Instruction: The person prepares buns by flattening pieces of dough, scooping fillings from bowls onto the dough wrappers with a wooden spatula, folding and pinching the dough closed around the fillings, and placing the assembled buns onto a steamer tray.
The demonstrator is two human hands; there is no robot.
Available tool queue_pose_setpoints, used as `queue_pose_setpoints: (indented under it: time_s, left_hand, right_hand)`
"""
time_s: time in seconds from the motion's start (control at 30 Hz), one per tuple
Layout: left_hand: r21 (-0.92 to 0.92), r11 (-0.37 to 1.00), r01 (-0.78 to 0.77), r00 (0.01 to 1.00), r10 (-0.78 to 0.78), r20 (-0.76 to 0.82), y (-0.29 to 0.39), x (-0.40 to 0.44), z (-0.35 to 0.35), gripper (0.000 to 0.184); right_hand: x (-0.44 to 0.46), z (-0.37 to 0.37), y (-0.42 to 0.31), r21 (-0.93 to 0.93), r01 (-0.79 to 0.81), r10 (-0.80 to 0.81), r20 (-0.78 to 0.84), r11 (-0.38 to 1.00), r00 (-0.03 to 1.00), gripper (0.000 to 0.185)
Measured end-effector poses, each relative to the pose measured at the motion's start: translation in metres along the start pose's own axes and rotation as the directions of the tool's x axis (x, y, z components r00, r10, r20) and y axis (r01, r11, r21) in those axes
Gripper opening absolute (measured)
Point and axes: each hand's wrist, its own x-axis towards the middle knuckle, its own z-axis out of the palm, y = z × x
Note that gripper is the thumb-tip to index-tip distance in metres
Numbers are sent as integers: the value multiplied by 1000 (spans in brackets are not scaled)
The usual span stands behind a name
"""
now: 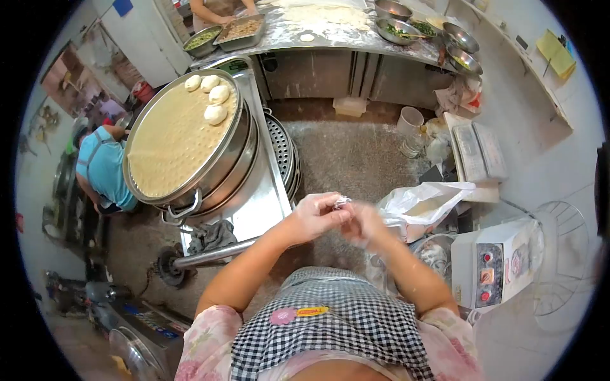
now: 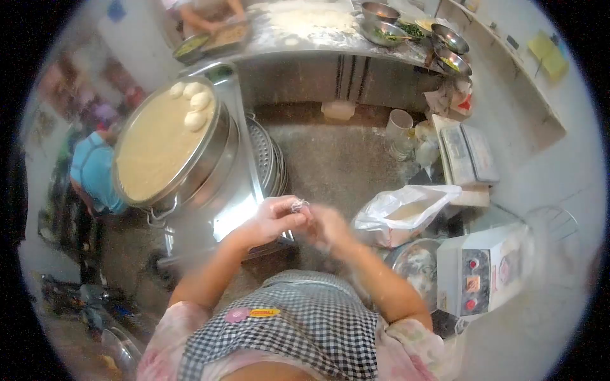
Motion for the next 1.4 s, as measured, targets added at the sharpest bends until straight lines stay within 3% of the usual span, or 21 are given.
queue_pose_setpoints:
  time_s: [0.07, 0.1, 0.17, 0.23, 0.33, 0.47, 0.5, 0.6, 0.63, 0.7, 0.77, 0.87, 1.0, 1.03, 1.13, 1.23, 1.27, 1.4]
  left_hand:
    - [110, 990, 85, 992, -74, -98, -20, 5, -9, 18]
    - [162, 978, 131, 983, -107, -148, -33, 8, -12, 18]
    - [41, 981, 191, 953, -175, -247, -57, 12, -9, 19]
    - [-146, 961, 236, 910, -271, -313, -81, 16, -2, 17]
    - [-323, 910, 259, 896, -351, -273, -89, 27, 23, 14]
    - [-586, 712, 387, 895, -442, 54, -91, 37, 35, 19]
    - [-611, 691, 387, 909, -396, 127, -101, 36, 32, 22]
    - [-622, 667, 409, 875, -480, 61, -102, 26, 23, 26]
    - [-454, 776, 439, 852, -519, -63, -95, 25, 20, 27]
    - [11, 954, 298, 923, -286, -258, -101, 25, 9, 24]
    - [428, 883, 190, 940, -38, -338, -103, 29, -5, 19]
    - [585, 811, 29, 847, 291, -445, -108, 48, -31, 13]
    - [445, 892, 77, 836, 186, -517, -110, 67, -78, 15]
    - [280, 950, 138, 850, 31, -526, -111, 70, -88, 19]
    - [83, 981, 175, 801, -93, -591, -107, 73, -109, 22]
    - [-21, 962, 271, 684, -208, -699, -101, 75, -120, 26]
    - [-43, 955, 294, 649, -233, -725, -101, 77, -124, 27]
    - [131, 962, 239, 507, -9, -862, -110, 95, -131, 25]
  right_hand:
    - [-19, -16, 16, -175, -196, 221, 140, 965, 965, 24]
    - [-22, -23, 18, -121, -186, 205, 168, 975, 964, 25]
    - [-24, -39, 18, -18, -163, 162, 220, 987, 962, 27]
    - [-25, -49, 5, -114, -73, 93, 184, 991, 979, 29]
    - [-17, -60, -10, -160, -12, 42, 182, 987, 982, 31]
    - [7, -81, 3, -46, -69, 75, 143, 997, 987, 30]
    - [14, -83, 5, -10, -80, 81, 114, 997, 990, 28]
    - [42, -90, 11, -8, -116, 116, 4, 993, 993, 24]
    - [55, -92, 13, -30, -123, 122, -29, 992, 992, 23]
    - [80, -96, 24, -87, -151, 151, 0, 985, 989, 21]
    - [107, -98, 30, -229, -187, 199, 28, 955, 980, 15]
    - [138, -91, 32, -568, -108, 238, 159, 816, 958, 14]
    - [182, -74, 9, -690, 75, 262, 371, 720, 891, 14]
    - [192, -69, 1, -685, 72, 276, 385, 725, 881, 15]
    - [229, -57, -12, -708, 93, 286, 397, 700, 872, 13]
    - [259, -37, -24, -668, -162, 465, 303, 727, 832, 11]
    - [267, -32, -24, -648, -181, 474, 311, 740, 824, 11]
    - [300, -17, -27, -654, -218, 532, 328, 724, 780, 13]
